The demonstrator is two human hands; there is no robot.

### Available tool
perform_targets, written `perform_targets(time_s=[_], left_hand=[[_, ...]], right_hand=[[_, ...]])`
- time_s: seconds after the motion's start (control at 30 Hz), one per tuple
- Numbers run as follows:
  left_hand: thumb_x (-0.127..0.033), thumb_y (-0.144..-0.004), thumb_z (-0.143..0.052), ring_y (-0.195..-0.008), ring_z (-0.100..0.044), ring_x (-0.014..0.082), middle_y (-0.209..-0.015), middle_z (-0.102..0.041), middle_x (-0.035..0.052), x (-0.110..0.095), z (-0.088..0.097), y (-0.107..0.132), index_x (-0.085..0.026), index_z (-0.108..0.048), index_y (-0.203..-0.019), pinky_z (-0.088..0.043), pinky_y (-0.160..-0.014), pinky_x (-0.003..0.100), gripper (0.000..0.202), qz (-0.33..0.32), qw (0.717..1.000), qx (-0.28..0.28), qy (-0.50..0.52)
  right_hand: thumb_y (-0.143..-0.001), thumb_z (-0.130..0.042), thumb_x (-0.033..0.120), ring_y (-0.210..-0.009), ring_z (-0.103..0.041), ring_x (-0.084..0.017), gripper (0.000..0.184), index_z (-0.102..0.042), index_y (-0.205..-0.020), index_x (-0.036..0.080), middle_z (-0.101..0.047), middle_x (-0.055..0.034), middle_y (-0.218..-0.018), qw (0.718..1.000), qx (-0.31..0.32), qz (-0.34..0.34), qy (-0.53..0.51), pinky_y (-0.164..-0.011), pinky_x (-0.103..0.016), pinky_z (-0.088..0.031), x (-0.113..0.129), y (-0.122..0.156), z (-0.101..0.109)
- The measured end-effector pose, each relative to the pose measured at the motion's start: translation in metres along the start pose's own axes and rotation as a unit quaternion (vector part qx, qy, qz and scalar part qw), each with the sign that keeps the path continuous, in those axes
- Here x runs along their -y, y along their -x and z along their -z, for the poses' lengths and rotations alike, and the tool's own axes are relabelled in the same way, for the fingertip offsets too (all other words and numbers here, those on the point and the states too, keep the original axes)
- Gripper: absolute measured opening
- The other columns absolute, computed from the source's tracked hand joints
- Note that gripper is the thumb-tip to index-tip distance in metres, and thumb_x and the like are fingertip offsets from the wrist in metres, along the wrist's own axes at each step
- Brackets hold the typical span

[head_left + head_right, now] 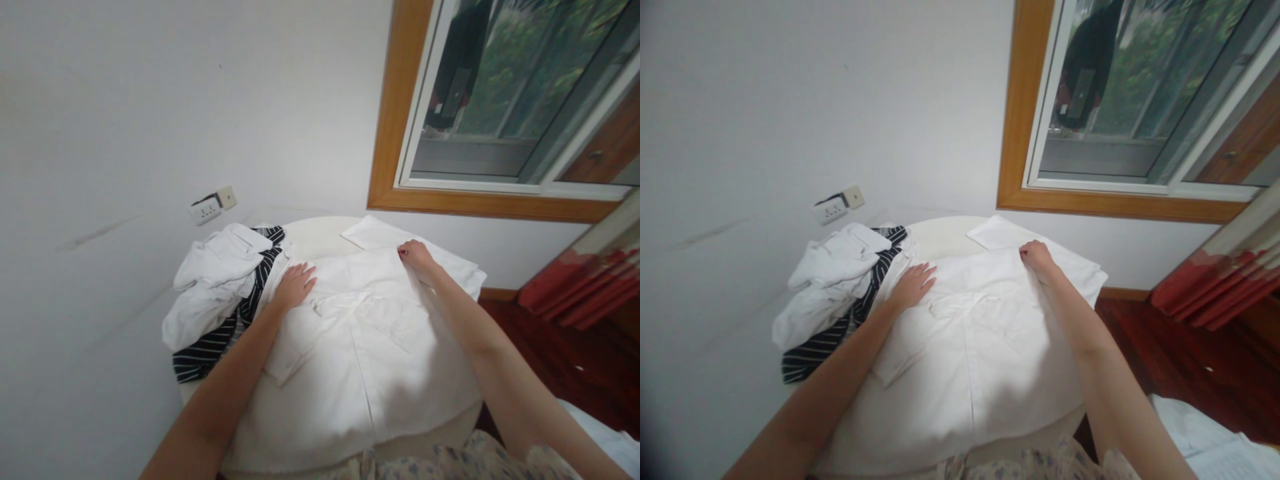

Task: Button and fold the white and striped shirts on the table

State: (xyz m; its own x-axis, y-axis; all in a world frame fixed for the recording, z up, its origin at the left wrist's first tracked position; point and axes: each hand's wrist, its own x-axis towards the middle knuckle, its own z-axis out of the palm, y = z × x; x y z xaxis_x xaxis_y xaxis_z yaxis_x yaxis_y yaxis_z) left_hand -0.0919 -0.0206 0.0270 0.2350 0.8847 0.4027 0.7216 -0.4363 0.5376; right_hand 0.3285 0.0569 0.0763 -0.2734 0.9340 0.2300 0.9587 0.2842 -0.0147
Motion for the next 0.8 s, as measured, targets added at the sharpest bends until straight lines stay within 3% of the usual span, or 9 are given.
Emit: perform_targets(time_s=[0.17,0.3,0.47,0.57,0.63,0.8], left_hand=[[-0.040,-0.092,-0.043,-0.133,-0.042,0.0260,-0.141,-0.049,0.0111,0.001,-0.001,0.000,-0.021,-0.055,-0.130,-0.024,-0.115,0.044,0.044,-0.031,0.981,0.036,-0.186],[-0.041,-0.096,-0.033,-0.132,-0.044,0.0251,-0.141,-0.049,0.0122,0.001,-0.001,-0.001,-0.019,-0.051,-0.135,-0.028,-0.113,0.043,0.048,-0.053,0.955,0.050,-0.286],[-0.042,-0.096,-0.033,-0.132,-0.043,0.0242,-0.142,-0.049,0.0106,0.005,-0.003,-0.002,-0.021,-0.051,-0.136,-0.029,-0.112,0.042,0.049,-0.056,0.951,0.052,-0.300],[-0.042,-0.095,-0.034,-0.133,-0.042,0.0248,-0.142,-0.049,0.0107,0.008,-0.005,-0.003,-0.021,-0.051,-0.135,-0.029,-0.113,0.042,0.049,-0.055,0.954,0.051,-0.291],[-0.043,-0.095,-0.034,-0.133,-0.042,0.0249,-0.142,-0.048,0.0109,0.009,-0.006,-0.003,-0.021,-0.051,-0.135,-0.028,-0.113,0.042,0.049,-0.053,0.954,0.051,-0.291],[-0.043,-0.096,-0.032,-0.133,-0.042,0.0249,-0.143,-0.047,0.0116,0.008,-0.005,-0.003,-0.020,-0.049,-0.137,-0.029,-0.113,0.041,0.050,-0.052,0.951,0.058,-0.298]], right_hand=[[-0.082,-0.050,0.020,-0.090,-0.059,-0.019,0.026,-0.073,-0.092,0.015,-0.072,-0.0074,-0.093,0.998,0.004,0.054,-0.041,-0.085,-0.024,-0.038,-0.011,-0.006,-0.002],[-0.078,-0.053,0.020,-0.094,-0.060,-0.020,0.029,-0.072,-0.099,0.015,-0.071,-0.0083,-0.100,0.998,0.012,0.017,-0.063,-0.085,-0.023,-0.039,-0.007,-0.005,-0.005],[-0.081,-0.050,0.021,-0.096,-0.062,-0.018,0.037,-0.068,-0.113,0.015,-0.069,-0.0072,-0.111,0.986,0.042,-0.069,-0.146,-0.083,-0.021,-0.042,-0.001,-0.012,-0.001],[-0.092,-0.040,0.040,-0.098,-0.063,-0.021,0.042,-0.071,-0.105,0.015,-0.070,-0.0102,-0.107,0.980,0.059,-0.133,-0.139,-0.082,-0.025,-0.044,0.008,-0.021,0.003],[-0.092,-0.039,0.052,-0.099,-0.063,-0.024,0.050,-0.072,-0.102,0.015,-0.070,-0.0128,-0.107,0.976,0.067,-0.174,-0.113,-0.081,-0.028,-0.044,0.018,-0.026,0.002],[-0.093,-0.043,0.046,-0.103,-0.061,-0.025,0.040,-0.068,-0.105,0.017,-0.069,-0.0135,-0.109,0.971,0.018,-0.232,-0.053,-0.081,-0.032,-0.043,0.043,-0.029,-0.011]])
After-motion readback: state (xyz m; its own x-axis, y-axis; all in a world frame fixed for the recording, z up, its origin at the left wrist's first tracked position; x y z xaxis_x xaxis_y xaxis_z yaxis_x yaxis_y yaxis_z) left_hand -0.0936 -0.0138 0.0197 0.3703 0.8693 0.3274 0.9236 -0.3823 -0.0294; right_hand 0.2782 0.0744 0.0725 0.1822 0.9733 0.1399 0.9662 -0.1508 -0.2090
